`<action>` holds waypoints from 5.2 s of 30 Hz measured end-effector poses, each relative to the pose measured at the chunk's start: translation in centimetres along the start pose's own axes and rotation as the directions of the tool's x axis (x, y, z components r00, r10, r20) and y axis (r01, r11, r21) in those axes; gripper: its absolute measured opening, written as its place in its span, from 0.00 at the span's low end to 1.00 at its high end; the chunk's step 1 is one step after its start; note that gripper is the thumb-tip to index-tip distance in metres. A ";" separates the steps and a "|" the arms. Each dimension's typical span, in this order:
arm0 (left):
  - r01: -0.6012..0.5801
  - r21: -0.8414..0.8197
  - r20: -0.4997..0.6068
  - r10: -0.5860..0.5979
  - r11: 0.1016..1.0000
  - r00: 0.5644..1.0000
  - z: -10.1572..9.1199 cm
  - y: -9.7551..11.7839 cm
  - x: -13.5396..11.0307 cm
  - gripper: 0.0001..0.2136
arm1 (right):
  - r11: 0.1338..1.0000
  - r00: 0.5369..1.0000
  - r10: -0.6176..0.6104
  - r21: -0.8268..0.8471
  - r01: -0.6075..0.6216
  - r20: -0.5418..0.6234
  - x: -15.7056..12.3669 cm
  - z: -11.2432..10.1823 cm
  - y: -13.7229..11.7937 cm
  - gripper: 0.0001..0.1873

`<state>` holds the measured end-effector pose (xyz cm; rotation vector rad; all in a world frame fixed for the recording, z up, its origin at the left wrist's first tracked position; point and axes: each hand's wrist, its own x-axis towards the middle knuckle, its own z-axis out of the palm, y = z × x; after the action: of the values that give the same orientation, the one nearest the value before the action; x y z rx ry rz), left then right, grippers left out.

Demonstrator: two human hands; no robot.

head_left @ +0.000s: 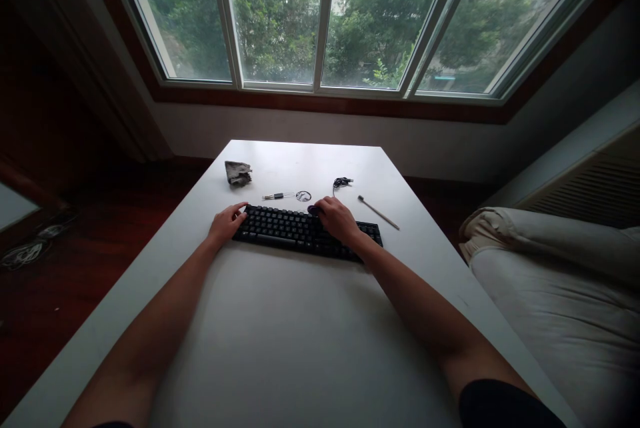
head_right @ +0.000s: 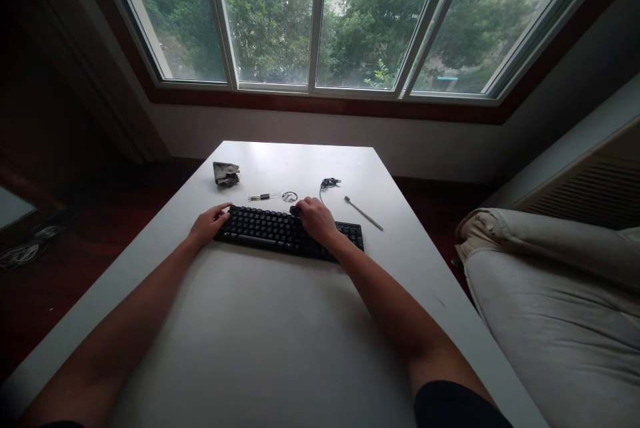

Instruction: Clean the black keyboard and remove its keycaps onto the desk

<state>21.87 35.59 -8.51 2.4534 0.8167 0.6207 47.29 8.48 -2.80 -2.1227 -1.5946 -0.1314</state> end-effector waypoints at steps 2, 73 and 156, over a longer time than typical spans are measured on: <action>0.000 0.000 -0.002 0.000 1.000 1.000 0.0 0.0 0.0 0.22 | 0.999 0.997 -0.029 -0.033 0.032 0.078 -0.3 0.5 0.0 0.11; 0.000 0.011 -0.002 0.000 1.000 1.000 0.3 0.0 0.0 0.22 | 0.970 0.945 -0.147 0.228 0.080 0.294 -4.2 -2.4 1.1 0.13; -0.014 -0.008 0.011 0.014 1.000 1.000 0.1 -0.1 -0.2 0.23 | 0.959 0.972 0.020 0.271 -0.085 0.232 -10.3 -8.0 3.7 0.14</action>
<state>21.73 35.51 -8.71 2.4554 0.7918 0.6141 49.08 -4.71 -0.56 -2.0099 -1.5715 0.3487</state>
